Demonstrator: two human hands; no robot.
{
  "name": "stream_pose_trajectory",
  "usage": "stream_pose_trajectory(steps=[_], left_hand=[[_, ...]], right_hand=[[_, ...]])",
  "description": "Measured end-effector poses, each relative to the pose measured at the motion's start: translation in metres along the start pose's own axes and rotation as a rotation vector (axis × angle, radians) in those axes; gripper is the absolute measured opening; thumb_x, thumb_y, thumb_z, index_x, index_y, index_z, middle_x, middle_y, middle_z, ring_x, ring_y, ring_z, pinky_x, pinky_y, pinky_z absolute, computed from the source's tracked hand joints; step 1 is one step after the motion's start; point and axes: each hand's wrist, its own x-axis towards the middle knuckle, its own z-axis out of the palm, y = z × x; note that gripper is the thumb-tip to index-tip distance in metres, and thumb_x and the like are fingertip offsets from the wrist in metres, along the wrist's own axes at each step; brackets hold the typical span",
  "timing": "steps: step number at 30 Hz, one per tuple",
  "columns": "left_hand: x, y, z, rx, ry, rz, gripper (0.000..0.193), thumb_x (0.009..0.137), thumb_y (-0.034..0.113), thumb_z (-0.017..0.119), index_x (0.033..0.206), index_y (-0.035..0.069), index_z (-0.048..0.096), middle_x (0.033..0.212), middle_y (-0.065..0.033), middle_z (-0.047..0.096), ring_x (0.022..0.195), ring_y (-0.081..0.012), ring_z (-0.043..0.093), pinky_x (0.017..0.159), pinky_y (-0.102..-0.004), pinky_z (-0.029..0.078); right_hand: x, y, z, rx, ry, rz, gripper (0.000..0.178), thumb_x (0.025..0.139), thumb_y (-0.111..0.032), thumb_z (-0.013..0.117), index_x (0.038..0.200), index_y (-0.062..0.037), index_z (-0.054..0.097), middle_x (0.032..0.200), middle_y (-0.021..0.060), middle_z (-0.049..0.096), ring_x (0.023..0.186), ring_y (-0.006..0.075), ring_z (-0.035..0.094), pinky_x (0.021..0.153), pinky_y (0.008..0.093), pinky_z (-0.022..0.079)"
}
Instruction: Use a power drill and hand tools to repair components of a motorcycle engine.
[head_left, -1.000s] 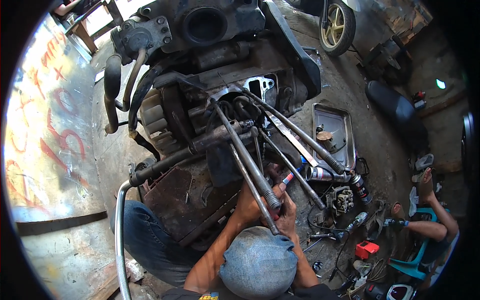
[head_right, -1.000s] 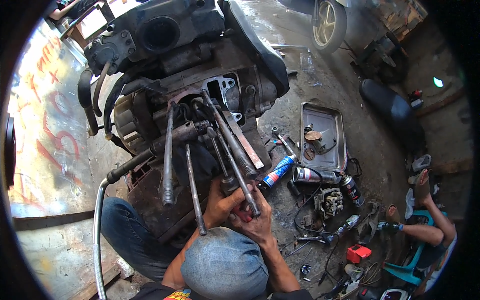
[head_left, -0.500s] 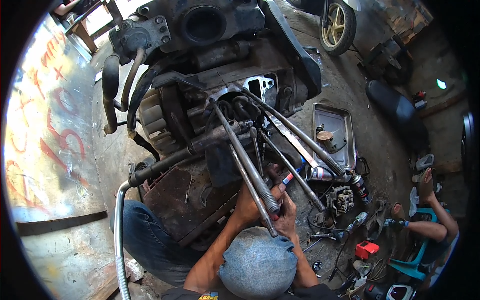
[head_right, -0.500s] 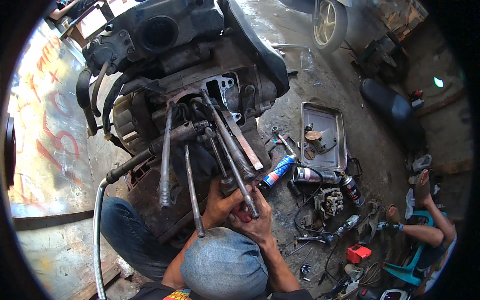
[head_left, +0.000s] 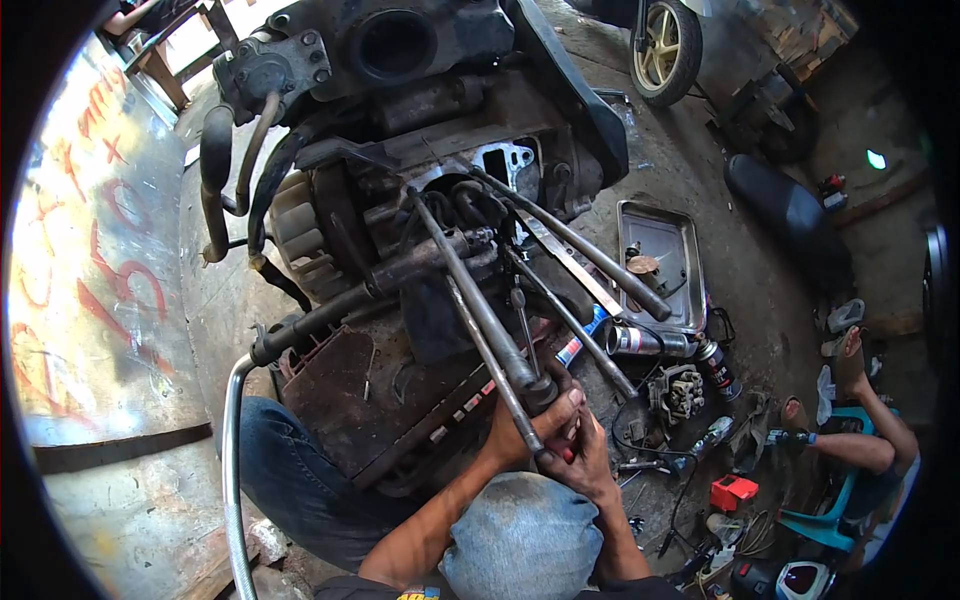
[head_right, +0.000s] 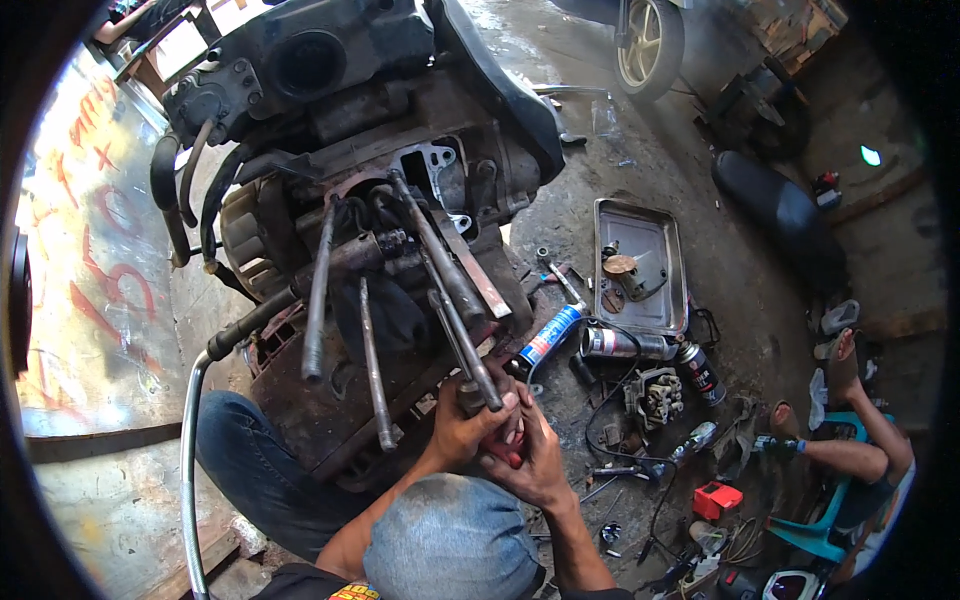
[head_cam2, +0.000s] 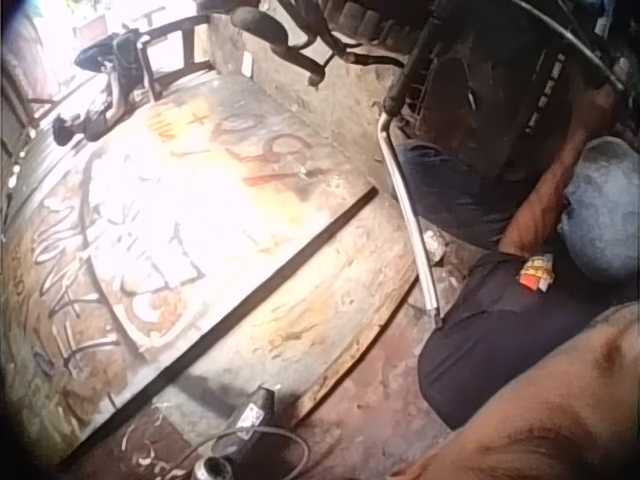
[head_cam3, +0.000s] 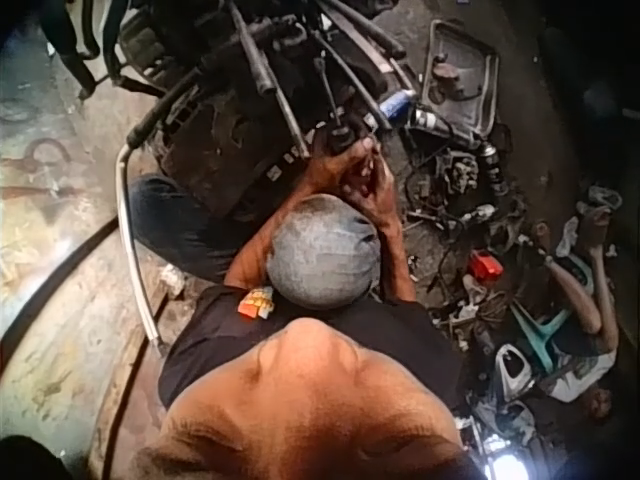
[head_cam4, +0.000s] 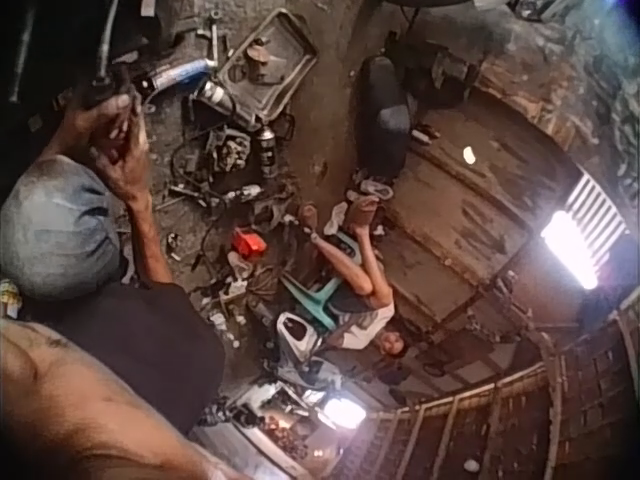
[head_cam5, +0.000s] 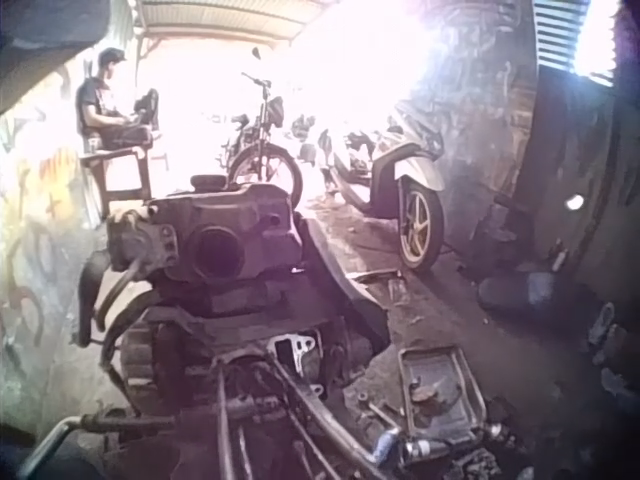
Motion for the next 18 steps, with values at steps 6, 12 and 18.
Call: stream_pose_trajectory(steps=[6,12,18], left_hand=[[-0.003,-0.012,0.014,-0.194,-0.116,0.061,0.014,0.094,0.008,0.06,0.096,0.004,0.046,0.068,-0.0055,0.054,0.055,-0.0125,0.055,0.057,-0.0284,0.05],[-0.003,-0.03,0.026,-0.254,-0.113,-0.027,0.016,0.094,0.012,0.059,0.098,0.005,0.045,0.066,-0.0044,0.052,0.052,-0.0129,0.053,0.062,-0.0323,0.051],[-0.003,-0.032,0.039,-0.25,-0.087,-0.035,0.019,0.093,0.015,0.059,0.098,0.004,0.044,0.063,-0.0049,0.052,0.053,-0.0128,0.054,0.066,-0.033,0.05]], right_hand=[[-0.053,0.007,-0.025,0.416,0.085,0.08,0.076,0.088,-0.043,0.06,0.146,0.0003,0.038,0.14,0.0267,0.049,0.136,0.0349,0.043,0.115,0.0438,0.03],[-0.099,0.051,-0.031,-0.316,0.141,-0.15,0.073,0.078,-0.023,0.073,0.141,-0.0002,0.043,0.135,0.023,0.052,0.131,0.0409,0.047,0.113,0.0515,0.031],[-0.095,0.073,-0.012,-0.334,0.475,-0.249,0.074,0.076,-0.021,0.082,0.138,-0.0033,0.045,0.118,0.018,0.063,0.105,0.0377,0.063,0.094,0.0485,0.049]])
